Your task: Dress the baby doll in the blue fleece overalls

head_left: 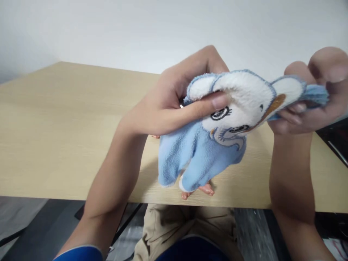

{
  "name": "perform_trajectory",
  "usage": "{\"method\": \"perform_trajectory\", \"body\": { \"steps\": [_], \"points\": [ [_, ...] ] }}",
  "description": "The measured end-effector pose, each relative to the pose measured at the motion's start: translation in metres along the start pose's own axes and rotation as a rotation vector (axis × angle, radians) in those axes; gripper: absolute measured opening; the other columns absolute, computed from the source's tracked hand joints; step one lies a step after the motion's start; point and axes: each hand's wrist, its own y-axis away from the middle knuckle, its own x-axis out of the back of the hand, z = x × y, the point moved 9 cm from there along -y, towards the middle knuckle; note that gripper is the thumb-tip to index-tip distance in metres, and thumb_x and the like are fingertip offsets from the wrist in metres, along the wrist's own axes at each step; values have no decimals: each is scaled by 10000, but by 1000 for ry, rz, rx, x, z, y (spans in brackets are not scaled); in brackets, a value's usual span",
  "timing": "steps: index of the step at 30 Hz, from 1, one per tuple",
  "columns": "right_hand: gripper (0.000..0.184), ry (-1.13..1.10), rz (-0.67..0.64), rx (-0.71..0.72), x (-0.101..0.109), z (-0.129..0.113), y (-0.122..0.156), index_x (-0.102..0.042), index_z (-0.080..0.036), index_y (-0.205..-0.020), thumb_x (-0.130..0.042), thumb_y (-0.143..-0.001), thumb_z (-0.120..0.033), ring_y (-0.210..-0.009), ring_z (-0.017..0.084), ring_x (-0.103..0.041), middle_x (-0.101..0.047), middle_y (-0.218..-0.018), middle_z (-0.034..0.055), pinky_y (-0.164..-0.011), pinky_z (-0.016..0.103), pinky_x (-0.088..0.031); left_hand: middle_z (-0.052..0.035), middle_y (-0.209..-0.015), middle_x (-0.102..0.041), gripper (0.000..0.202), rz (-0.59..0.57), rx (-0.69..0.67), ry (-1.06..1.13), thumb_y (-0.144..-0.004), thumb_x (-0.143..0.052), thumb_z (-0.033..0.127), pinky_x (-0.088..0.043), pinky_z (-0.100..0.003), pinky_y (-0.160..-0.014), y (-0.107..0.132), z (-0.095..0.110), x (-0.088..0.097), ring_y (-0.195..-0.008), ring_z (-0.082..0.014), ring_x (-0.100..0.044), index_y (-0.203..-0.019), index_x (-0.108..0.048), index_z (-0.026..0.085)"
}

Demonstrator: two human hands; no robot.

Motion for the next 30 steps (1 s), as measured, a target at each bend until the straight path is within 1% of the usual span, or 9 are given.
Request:
{"method": "perform_trajectory", "body": {
  "steps": [6,9,12,15,18,20,23,26,30],
  "points": [
    [841,195,-58,11,-14,6,-6,-805,-278,-1399,-1037,-719,-715,-1244,352,-778,-856,-1259,64,-1091,464,-655,-14,-1013,-703,264,8,-44,-62,-1086,-766,462,-618,-278,-761,-1,-3,-2,-849,-142,-716,-1101,-711,204],
    [682,318,-222,0,-28,13,-4,-860,-300,-1321,-1074,-731,-567,-1174,332,-800,-870,-1244,41,-1070,438,-655,3,-936,-669,274,44,-115,-9,-1085,-803,447,-576,-255,-725,-1,2,-1,-813,-122,-669,-1067,-698,195],
    [466,383,-325,4,-39,18,1,-902,-331,-1226,-1038,-809,-488,-1117,322,-812,-883,-1178,17,-1052,424,-655,19,-847,-612,254,58,-42,52,-1026,-867,365,-548,-255,-733,-1,-1,3,-808,-121,-641,-994,-689,187],
    [361,290,-220,92,-33,11,6,-903,-366,-1221,-993,-881,-450,-1075,294,-818,-889,-1179,0,-1002,401,-658,23,-811,-562,267,11,145,-29,-1050,-816,419,-493,-237,-669,4,-15,13,-741,-107,-586,-1025,-701,179],
    [312,207,-31,126,-17,8,11,-903,-374,-1188,-990,-889,-392,-1059,273,-816,-879,-1169,-9,-947,389,-667,-8,-832,-661,362,-184,309,-32,-1023,-841,551,-470,-219,-555,15,-33,14,-681,-121,-621,-1124,-762,213],
    [297,211,24,108,-12,11,11,-905,-356,-1170,-991,-888,-394,-1045,266,-812,-870,-1150,-5,-934,384,-669,-29,-826,-732,373,-326,358,2,-985,-878,583,-508,-237,-507,21,-41,10,-670,-162,-691,-1119,-797,244],
    [448,238,-28,34,-20,23,6,-875,-326,-1274,-1005,-865,-454,-1120,289,-808,-869,-1197,11,-1024,404,-662,-31,-847,-791,351,-392,368,13,-985,-883,577,-622,-261,-582,23,-46,2,-762,-207,-777,-1090,-811,250],
    [662,290,-120,-147,-37,49,-1,-812,-293,-1380,-1050,-789,-473,-1223,328,-793,-863,-1295,28,-1128,446,-645,-28,-993,-844,345,-303,341,13,-1002,-872,558,-705,-280,-790,15,-43,-6,-985,-233,-825,-1149,-804,254],
    [534,272,-353,-180,-73,67,-2,-859,-261,-1212,-1026,-789,-541,-1191,320,-791,-873,-1199,27,-1105,423,-660,-51,-1091,-845,335,-294,317,-19,-1044,-829,525,-698,-278,-950,12,-41,-18,-1132,-237,-817,-1171,-801,216]
  ]
}}
